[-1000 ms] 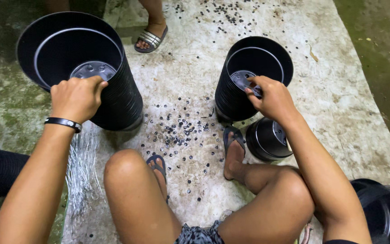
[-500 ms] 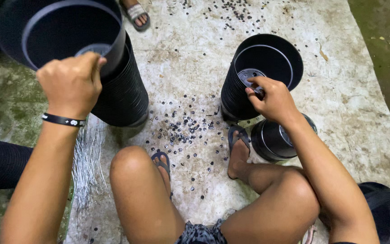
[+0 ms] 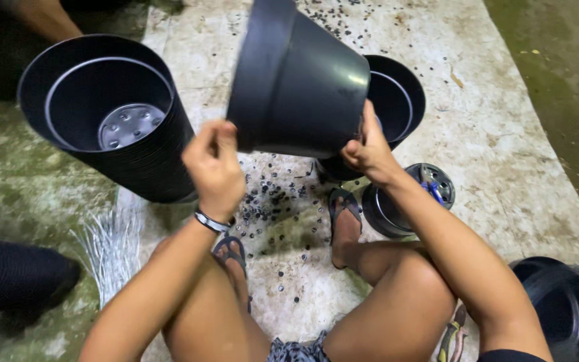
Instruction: The person sits on the floor and uses a small knife to punch holes in the bottom of black plastic pots. They repeatedly pick up a pot, puncture the base, and place it aside, working through a stack of pots.
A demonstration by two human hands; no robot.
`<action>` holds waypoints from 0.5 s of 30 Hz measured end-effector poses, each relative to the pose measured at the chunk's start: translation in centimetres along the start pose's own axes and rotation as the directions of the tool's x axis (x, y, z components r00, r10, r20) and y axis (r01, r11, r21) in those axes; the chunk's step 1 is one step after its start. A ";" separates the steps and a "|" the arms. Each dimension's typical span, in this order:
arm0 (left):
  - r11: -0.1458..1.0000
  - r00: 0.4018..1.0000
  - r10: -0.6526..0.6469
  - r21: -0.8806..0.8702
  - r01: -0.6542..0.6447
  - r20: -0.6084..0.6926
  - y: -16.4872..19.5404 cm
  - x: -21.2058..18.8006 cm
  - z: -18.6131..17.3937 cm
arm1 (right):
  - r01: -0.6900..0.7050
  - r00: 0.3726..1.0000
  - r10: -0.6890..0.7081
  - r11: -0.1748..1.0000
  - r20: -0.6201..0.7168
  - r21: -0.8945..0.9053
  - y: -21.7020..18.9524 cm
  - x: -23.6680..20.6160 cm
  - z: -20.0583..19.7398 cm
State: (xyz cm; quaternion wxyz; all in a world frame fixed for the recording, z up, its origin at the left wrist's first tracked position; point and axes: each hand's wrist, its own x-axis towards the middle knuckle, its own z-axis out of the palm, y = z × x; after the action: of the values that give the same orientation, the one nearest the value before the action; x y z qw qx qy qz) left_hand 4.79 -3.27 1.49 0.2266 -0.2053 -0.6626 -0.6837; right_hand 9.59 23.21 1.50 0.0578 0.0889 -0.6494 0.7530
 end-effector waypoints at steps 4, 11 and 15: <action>0.982 0.989 -0.104 -0.146 0.118 0.103 -1.1 -2.7 0.7 | -0.044 0.994 0.036 0.996 -0.100 -0.078 0.5 -0.1 -0.2; 0.961 0.954 -0.191 -0.152 0.229 0.233 -2.7 -3.5 -0.1 | -0.179 0.973 0.188 0.981 -0.137 0.075 0.7 -0.4 -2.0; 0.960 0.942 -0.167 -0.170 0.223 0.291 -2.3 -2.0 -1.0 | 0.154 0.975 -0.190 0.950 -0.113 -0.271 -0.1 -0.2 -2.2</action>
State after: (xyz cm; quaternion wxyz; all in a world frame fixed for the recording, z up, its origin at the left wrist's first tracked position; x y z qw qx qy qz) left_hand 5.08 -4.19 -1.62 0.0417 -0.2527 -0.6322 -0.7312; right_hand 9.66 25.44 1.22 0.1795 0.0847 -0.7268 0.6576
